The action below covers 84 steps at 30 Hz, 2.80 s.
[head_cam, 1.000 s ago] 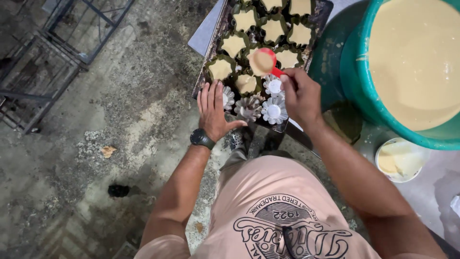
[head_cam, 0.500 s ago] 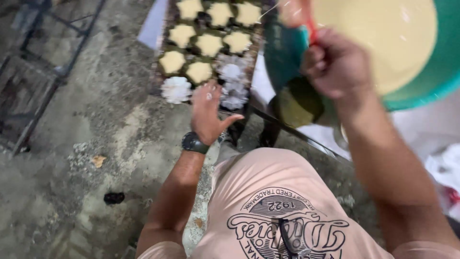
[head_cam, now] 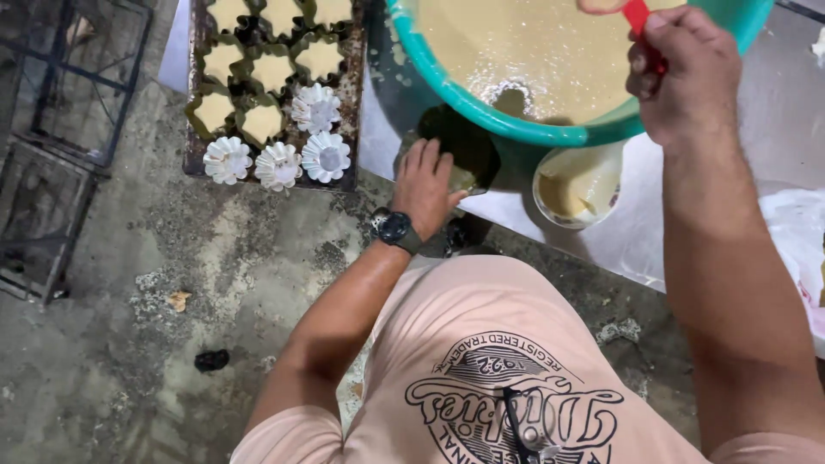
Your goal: Portion batter into star and flower-shaped molds and arrange liners on a baking tray.
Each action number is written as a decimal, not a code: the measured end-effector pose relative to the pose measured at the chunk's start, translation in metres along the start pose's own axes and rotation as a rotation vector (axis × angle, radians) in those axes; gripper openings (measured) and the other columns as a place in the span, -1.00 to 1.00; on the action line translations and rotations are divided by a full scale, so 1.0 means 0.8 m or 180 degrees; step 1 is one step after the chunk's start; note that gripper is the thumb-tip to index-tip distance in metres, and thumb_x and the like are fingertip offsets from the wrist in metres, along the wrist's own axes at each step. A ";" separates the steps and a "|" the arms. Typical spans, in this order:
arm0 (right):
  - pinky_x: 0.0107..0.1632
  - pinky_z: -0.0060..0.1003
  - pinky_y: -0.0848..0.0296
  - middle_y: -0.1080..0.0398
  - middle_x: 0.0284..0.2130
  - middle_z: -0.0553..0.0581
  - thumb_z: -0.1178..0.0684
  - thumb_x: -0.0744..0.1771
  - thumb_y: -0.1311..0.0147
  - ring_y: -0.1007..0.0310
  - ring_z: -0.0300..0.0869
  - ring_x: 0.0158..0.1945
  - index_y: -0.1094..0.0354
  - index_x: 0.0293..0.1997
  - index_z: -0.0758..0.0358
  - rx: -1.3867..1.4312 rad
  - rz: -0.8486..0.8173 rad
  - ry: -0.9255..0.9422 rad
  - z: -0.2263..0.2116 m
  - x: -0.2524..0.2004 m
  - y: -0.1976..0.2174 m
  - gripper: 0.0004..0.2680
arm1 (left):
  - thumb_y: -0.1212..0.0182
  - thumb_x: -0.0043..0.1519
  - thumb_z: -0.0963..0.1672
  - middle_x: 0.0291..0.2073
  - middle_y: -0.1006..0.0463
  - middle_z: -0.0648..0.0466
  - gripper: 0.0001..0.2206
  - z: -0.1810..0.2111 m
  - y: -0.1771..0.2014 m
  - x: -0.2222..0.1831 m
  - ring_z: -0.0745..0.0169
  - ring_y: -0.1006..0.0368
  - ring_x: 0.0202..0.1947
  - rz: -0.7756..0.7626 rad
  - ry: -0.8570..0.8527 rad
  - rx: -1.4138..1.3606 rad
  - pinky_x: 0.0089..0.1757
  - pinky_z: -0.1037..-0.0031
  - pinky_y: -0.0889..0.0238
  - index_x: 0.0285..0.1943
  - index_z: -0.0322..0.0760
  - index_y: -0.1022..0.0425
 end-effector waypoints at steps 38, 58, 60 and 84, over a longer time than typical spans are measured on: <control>-0.34 -0.42 -0.21 -0.36 -0.33 0.20 0.23 0.51 0.02 -0.27 -0.23 -0.38 -0.29 -0.09 0.41 0.0189 -0.0084 -0.0259 0.000 0.012 -0.054 -0.92 | -0.21 0.40 -0.13 -0.05 -0.61 0.00 -0.85 -0.257 0.087 -0.002 0.14 -0.51 0.00 0.2229 0.2124 -0.4015 0.10 0.33 -0.35 0.05 -0.29 -0.52; -0.31 -0.38 -0.21 -0.37 -0.32 0.19 0.25 0.51 0.06 -0.25 -0.23 -0.40 -0.27 -0.06 0.37 0.0071 0.0128 -0.0324 0.024 0.023 -0.111 -0.95 | -0.21 0.29 -0.14 0.21 -0.43 -0.24 -0.66 -0.250 0.068 -0.002 -0.25 -0.26 0.30 0.0616 0.0444 -0.0305 0.28 0.04 -0.13 0.20 -0.45 -0.44; -0.32 -0.38 -0.20 -0.39 -0.31 0.19 0.25 0.52 0.06 -0.24 -0.23 -0.42 -0.28 -0.07 0.38 0.0025 0.0098 -0.0314 0.025 0.024 -0.116 -0.94 | -0.08 0.20 -0.28 0.28 -0.38 -0.24 -0.60 -0.266 0.061 0.009 -0.24 -0.24 0.32 0.0513 0.0478 0.0039 0.25 0.09 -0.19 0.27 -0.42 -0.44; -0.21 -0.33 -0.35 -0.43 -0.37 0.13 0.19 0.54 -0.05 -0.37 -0.25 -0.28 -0.37 -0.05 0.41 -0.2728 -0.0403 0.0444 0.057 0.075 -0.140 -0.90 | -0.12 0.15 -0.28 0.17 -0.36 -0.15 -0.65 -0.276 0.077 0.036 -0.19 -0.27 0.22 -0.0949 0.0034 0.0298 0.04 0.14 -0.40 0.14 -0.33 -0.48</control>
Point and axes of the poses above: each hand's wrist, its own x-axis towards the middle knuckle, its own y-axis out of the back of the hand, z = x × y, the point moved 3 cm from there along x, towards the middle knuckle
